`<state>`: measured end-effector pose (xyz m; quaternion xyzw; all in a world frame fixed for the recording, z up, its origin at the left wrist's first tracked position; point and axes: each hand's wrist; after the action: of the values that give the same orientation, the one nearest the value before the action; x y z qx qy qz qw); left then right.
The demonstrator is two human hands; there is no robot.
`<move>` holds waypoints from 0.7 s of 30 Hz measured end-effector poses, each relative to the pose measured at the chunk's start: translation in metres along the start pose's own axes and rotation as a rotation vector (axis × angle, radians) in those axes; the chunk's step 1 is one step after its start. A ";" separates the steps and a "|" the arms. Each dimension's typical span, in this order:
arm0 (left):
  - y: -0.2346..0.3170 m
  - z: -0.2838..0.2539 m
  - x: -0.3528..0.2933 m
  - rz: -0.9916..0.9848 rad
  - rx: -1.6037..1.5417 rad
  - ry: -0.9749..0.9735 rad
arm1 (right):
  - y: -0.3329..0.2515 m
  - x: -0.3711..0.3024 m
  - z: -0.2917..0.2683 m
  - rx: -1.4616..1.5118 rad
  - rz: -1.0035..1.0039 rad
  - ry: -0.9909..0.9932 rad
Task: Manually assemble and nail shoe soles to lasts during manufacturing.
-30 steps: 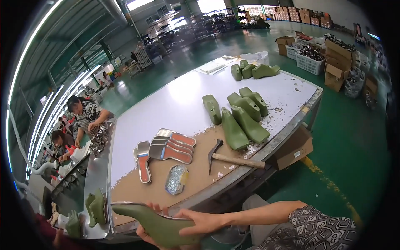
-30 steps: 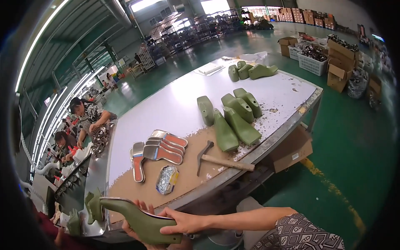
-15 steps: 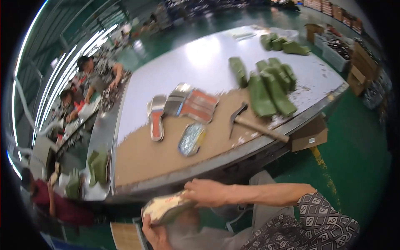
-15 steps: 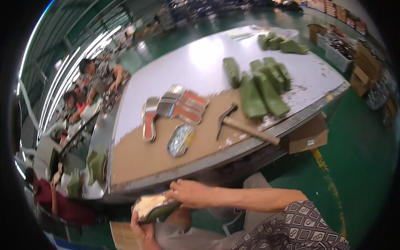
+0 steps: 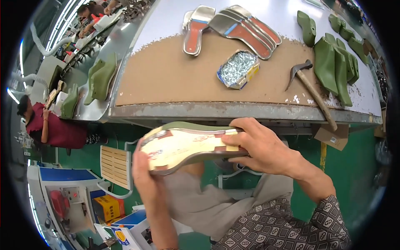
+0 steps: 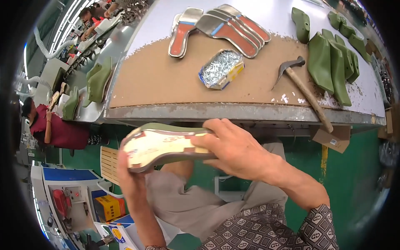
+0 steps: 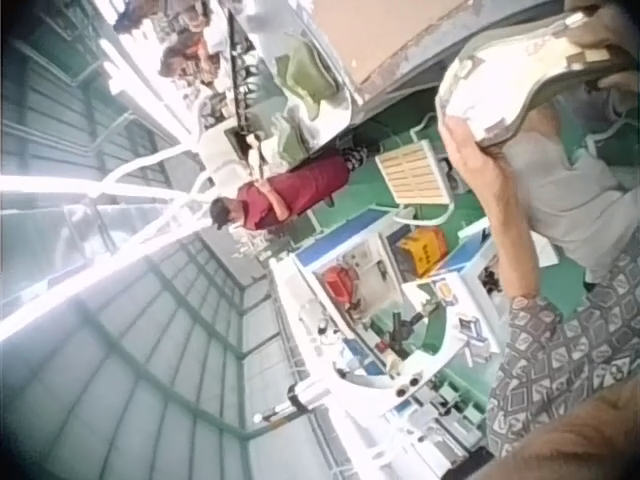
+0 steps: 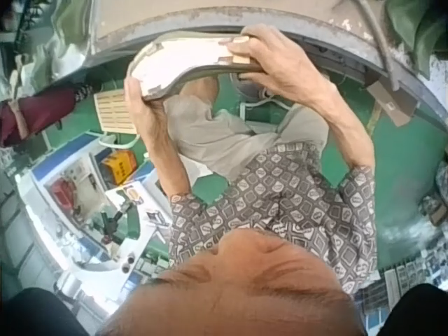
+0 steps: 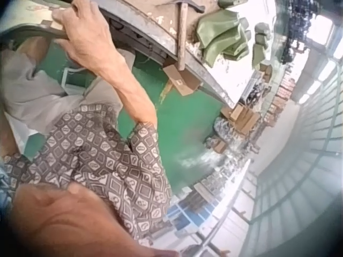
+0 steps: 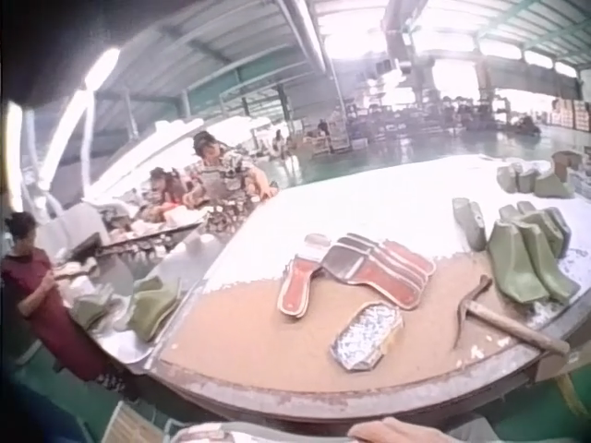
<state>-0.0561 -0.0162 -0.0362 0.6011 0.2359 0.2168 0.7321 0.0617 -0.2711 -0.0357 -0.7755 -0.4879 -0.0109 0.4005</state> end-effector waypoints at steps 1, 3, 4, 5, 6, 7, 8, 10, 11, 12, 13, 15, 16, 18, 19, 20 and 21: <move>0.010 0.001 -0.003 0.035 -0.035 0.020 | -0.003 0.002 0.002 0.011 0.012 -0.005; 0.019 0.003 -0.007 0.049 -0.055 0.060 | -0.007 0.004 0.005 0.116 -0.026 -0.020; 0.016 -0.002 -0.008 0.040 -0.039 0.049 | -0.002 0.000 0.010 0.152 -0.026 -0.046; 0.011 -0.007 -0.009 0.032 -0.023 0.036 | 0.000 -0.005 0.011 0.194 -0.006 -0.082; 0.002 -0.006 -0.010 -0.002 0.009 0.056 | 0.004 -0.013 0.016 0.178 0.008 -0.124; -0.006 -0.007 -0.013 -0.009 0.085 0.083 | 0.006 -0.023 0.025 0.171 0.018 -0.166; -0.013 -0.014 -0.016 -0.043 0.129 0.077 | 0.001 -0.033 0.032 0.092 0.002 -0.142; -0.017 -0.018 -0.021 -0.068 0.165 0.053 | 0.005 -0.048 0.044 0.030 -0.042 -0.117; -0.012 -0.019 -0.023 -0.034 0.169 0.069 | 0.005 -0.051 0.044 0.025 -0.064 -0.058; -0.004 -0.021 -0.025 -0.003 0.180 0.094 | 0.001 -0.048 0.044 0.025 -0.063 -0.046; 0.010 -0.010 -0.027 0.060 0.151 0.057 | -0.006 -0.043 0.039 -0.014 -0.096 0.015; 0.030 0.013 -0.026 0.143 0.081 0.097 | -0.008 -0.032 0.032 -0.064 -0.133 0.084; 0.030 0.015 -0.022 0.152 0.077 0.090 | -0.005 -0.026 0.027 -0.087 -0.145 0.119; 0.025 0.016 -0.011 0.127 0.033 0.059 | -0.003 -0.018 0.021 -0.115 -0.164 0.160; 0.020 0.012 -0.006 0.137 0.030 0.055 | -0.003 -0.016 0.017 -0.082 -0.130 0.102; 0.013 0.005 -0.004 0.110 0.059 0.055 | -0.003 -0.014 0.014 -0.049 -0.093 0.043; 0.009 -0.001 -0.004 0.076 0.091 0.050 | -0.004 -0.012 0.013 -0.014 -0.048 -0.014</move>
<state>-0.0600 -0.0159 -0.0274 0.6367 0.2409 0.2486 0.6890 0.0477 -0.2715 -0.0471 -0.7664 -0.5090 -0.0186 0.3914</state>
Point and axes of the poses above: each hand's wrist, its own x-axis towards the middle knuckle, its own z-axis out of the palm, y = z × x, and after that the axes turned 1 degree about y, right-handed
